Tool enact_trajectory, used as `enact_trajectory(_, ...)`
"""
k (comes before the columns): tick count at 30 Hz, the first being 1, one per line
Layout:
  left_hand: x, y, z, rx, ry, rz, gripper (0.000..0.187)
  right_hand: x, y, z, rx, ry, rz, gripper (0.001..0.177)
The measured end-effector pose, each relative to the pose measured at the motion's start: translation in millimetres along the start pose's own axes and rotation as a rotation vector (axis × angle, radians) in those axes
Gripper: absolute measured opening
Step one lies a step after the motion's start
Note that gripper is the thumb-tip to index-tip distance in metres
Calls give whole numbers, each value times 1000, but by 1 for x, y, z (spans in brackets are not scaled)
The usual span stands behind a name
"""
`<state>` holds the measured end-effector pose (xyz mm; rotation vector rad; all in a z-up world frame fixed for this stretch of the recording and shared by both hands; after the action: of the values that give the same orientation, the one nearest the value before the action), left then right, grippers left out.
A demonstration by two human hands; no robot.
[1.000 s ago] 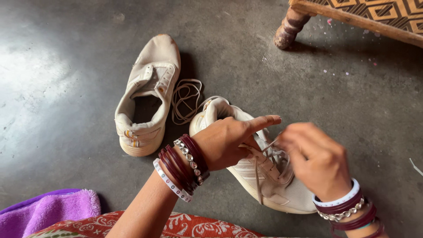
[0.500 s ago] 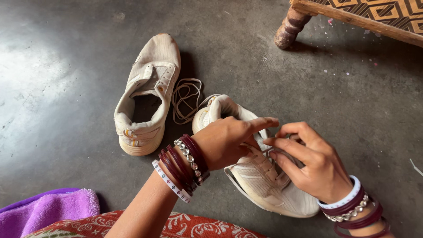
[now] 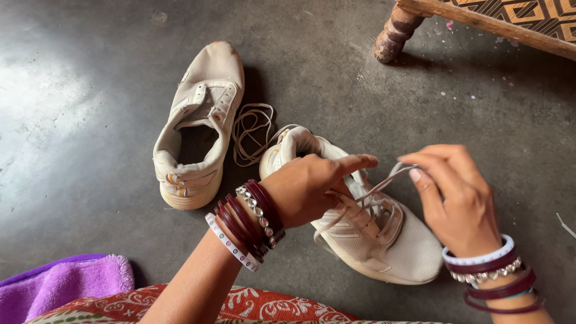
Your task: The person removes the laces from a pair of white sneakers and then re-laces them. The person first pulls the laces out of the left shoe, then proceeds to thread the laces back through the eyelets of both shoes.
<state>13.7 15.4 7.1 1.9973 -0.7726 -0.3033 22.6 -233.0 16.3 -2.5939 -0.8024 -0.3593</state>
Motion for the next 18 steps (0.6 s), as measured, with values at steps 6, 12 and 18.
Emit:
enact_trajectory(6, 0, 0, 1, 85, -9, 16, 69, -5, -28, 19, 202, -136, -187, 19)
enact_trajectory(12, 1, -3, -1, 59, -3, 62, 70, -7, -25, 23, 83, -133, -138, 13)
enact_trajectory(18, -1, -11, -7, 57, 31, 59, 65, -5, -2, 9, -28, 86, 90, 4)
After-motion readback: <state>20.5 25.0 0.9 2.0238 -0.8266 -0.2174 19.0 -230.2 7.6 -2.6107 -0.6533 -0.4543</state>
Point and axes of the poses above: each hand's wrist, its own x-axis towards the middle knuckle, its own z-axis out of the palm, y = z × x, the point moved 1 cm from there along x, towards the middle knuckle, and after that the axes turned 3 degrees about -y, right-handed, at the moved point
